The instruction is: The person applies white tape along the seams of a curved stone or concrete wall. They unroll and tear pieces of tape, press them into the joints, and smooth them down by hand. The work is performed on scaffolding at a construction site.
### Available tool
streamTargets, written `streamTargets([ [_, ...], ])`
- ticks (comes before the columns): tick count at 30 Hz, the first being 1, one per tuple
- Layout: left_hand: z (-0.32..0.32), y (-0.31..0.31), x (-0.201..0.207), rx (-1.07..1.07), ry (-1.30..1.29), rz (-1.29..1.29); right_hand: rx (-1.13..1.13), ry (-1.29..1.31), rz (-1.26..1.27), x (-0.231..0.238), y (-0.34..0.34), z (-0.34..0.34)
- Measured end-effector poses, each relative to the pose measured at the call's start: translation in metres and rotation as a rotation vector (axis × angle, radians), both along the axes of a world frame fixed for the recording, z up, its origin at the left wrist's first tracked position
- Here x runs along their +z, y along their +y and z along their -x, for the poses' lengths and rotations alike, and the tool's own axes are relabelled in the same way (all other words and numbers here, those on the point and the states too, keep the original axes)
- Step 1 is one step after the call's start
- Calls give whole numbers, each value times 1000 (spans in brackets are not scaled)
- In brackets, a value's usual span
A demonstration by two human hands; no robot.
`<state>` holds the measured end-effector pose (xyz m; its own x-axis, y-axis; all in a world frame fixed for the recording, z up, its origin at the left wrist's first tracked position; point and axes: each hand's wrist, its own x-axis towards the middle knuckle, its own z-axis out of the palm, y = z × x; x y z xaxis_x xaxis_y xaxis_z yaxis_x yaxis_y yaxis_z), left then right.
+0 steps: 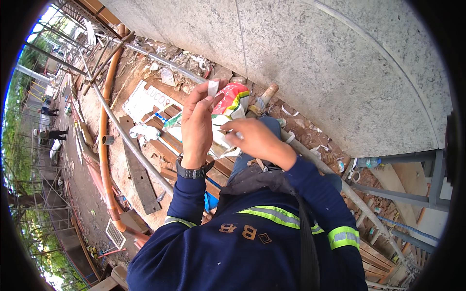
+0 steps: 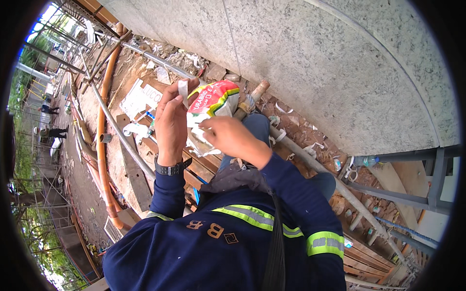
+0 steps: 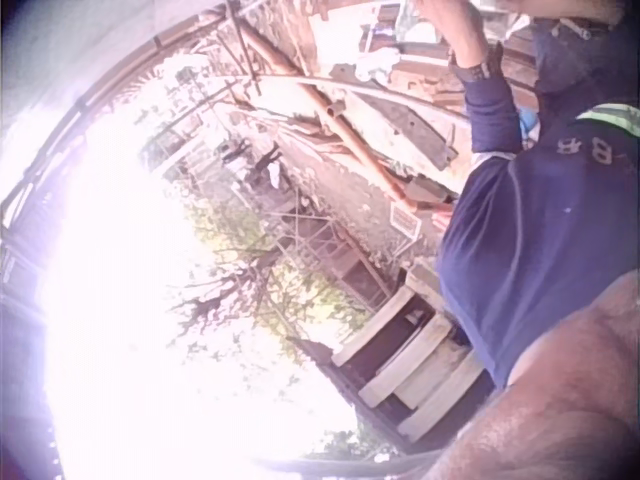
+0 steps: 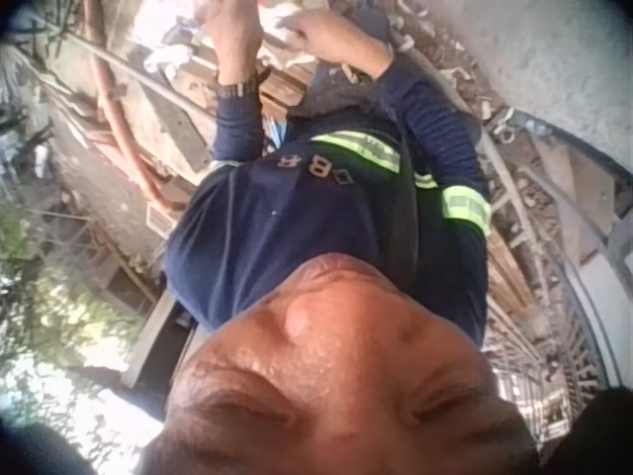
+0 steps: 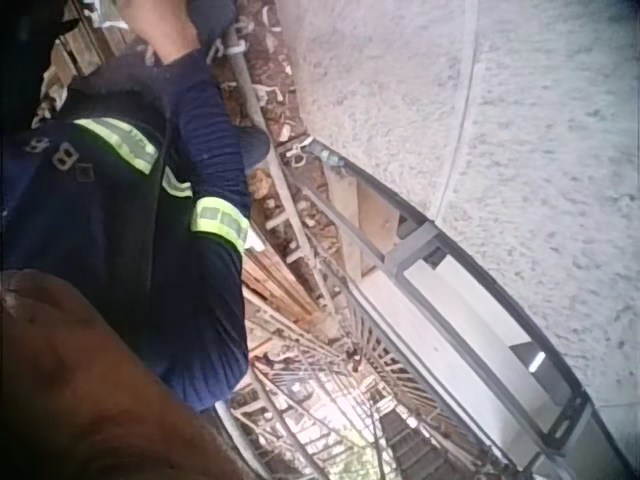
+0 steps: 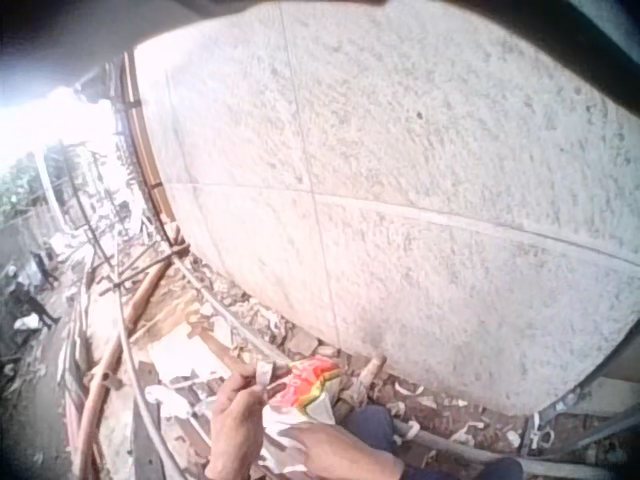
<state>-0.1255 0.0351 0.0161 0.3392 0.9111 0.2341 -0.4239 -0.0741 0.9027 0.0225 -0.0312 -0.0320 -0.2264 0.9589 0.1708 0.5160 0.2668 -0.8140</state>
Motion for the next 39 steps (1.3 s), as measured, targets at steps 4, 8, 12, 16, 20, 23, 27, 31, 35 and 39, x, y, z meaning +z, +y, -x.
streamTargets([
  [4,-25,-19,11,-157,-36,15,-296,658,20,28,-15,-40],
  [8,-63,-39,11,-235,46,-117,-224,938,-97,71,-36,-61],
  [12,-93,-54,11,-210,180,-437,-475,484,-240,53,-56,-79],
  [16,-114,-68,18,-251,271,-594,-520,812,-260,40,-86,-93],
  [20,-127,-69,10,-238,438,-846,-559,669,-252,18,-109,-114],
  [23,-132,-54,9,-206,684,-1005,-554,623,-98,11,-129,-124],
  [27,-144,-30,3,-161,819,-768,-629,583,22,-39,-153,-150],
  [31,-166,-9,-40,-353,1045,-715,-990,705,57,-101,-200,-210],
  [35,-233,6,-150,-751,1003,-391,-1227,986,123,-142,-268,-260],
  [39,-270,19,-290,-926,1530,-765,-1310,927,206,-150,-309,-252],
])
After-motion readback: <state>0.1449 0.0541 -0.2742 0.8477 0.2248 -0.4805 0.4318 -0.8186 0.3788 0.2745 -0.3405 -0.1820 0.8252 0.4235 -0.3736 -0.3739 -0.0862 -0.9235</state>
